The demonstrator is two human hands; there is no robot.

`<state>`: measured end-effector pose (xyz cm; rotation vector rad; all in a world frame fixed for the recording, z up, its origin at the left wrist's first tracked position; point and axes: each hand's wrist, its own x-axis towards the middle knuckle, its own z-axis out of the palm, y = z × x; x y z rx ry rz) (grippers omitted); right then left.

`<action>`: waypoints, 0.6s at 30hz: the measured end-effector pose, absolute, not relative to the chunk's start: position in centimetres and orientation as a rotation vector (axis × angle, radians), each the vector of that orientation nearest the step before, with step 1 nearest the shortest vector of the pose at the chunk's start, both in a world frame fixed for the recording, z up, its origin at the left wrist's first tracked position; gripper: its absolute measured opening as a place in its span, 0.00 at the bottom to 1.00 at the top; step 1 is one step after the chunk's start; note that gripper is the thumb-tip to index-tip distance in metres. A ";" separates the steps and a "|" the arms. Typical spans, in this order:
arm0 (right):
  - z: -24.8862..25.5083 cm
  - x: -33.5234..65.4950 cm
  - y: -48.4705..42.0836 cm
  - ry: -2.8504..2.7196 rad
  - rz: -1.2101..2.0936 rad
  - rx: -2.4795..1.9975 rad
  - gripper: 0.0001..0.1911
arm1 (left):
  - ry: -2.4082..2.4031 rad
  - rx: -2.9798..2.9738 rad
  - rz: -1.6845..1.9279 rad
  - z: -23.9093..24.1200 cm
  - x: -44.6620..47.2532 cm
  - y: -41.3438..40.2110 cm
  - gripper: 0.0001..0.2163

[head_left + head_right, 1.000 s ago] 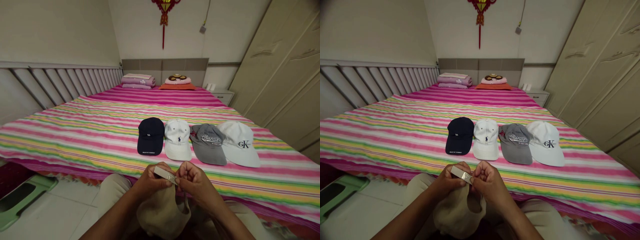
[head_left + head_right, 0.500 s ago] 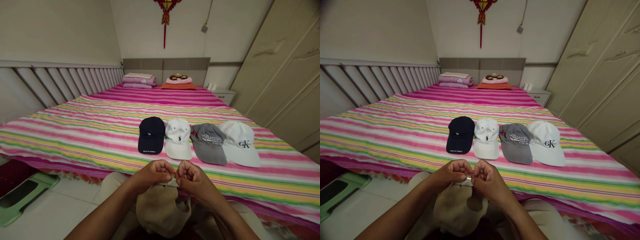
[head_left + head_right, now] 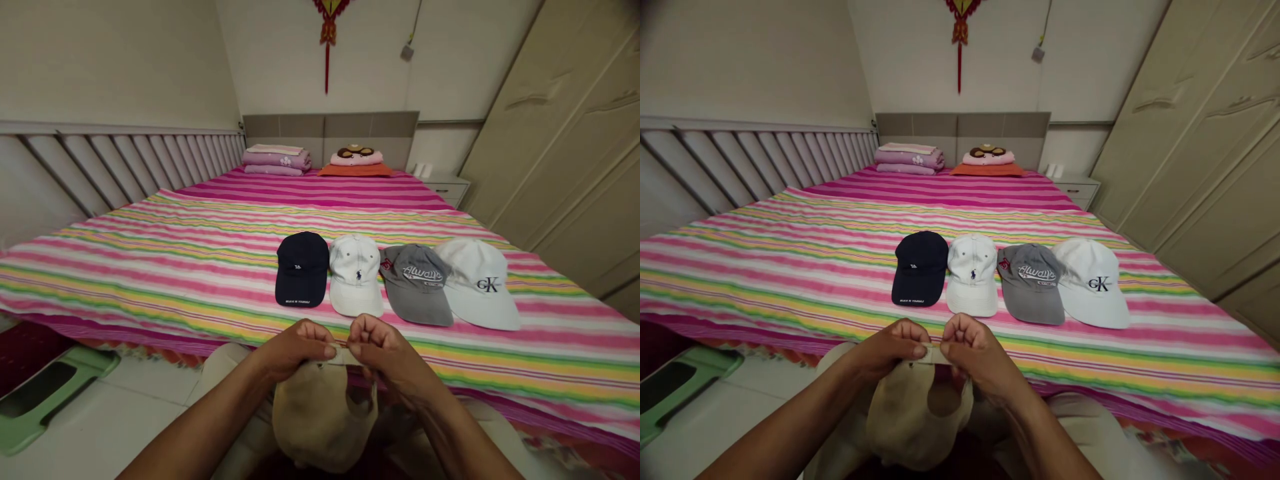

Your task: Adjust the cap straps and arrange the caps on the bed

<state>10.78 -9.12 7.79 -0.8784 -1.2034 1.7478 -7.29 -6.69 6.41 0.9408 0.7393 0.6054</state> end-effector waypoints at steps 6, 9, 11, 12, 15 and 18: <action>5.7 11.9 -7.7 -1.296 2.003 -0.693 0.19 | 0.623 0.758 0.814 7.7 -8.2 -5.1 0.09; 5.5 11.8 -7.3 -1.060 2.021 -0.566 0.16 | 0.571 0.766 0.782 8.8 -8.9 -4.0 0.10; 5.9 11.6 -7.2 -0.899 1.990 -0.487 0.14 | 0.529 0.798 0.751 9.1 -9.5 -3.4 0.10; 6.2 11.6 -7.1 -0.833 1.975 -0.456 0.14 | 0.506 0.817 0.742 9.1 -9.9 -3.2 0.10; 7.1 11.5 -6.8 -0.668 1.927 -0.427 0.12 | 0.418 0.847 0.743 8.1 -10.7 -2.8 0.16; 7.4 11.5 -6.2 -0.585 1.904 -0.468 0.09 | 0.331 0.815 0.737 6.6 -10.8 -3.0 0.19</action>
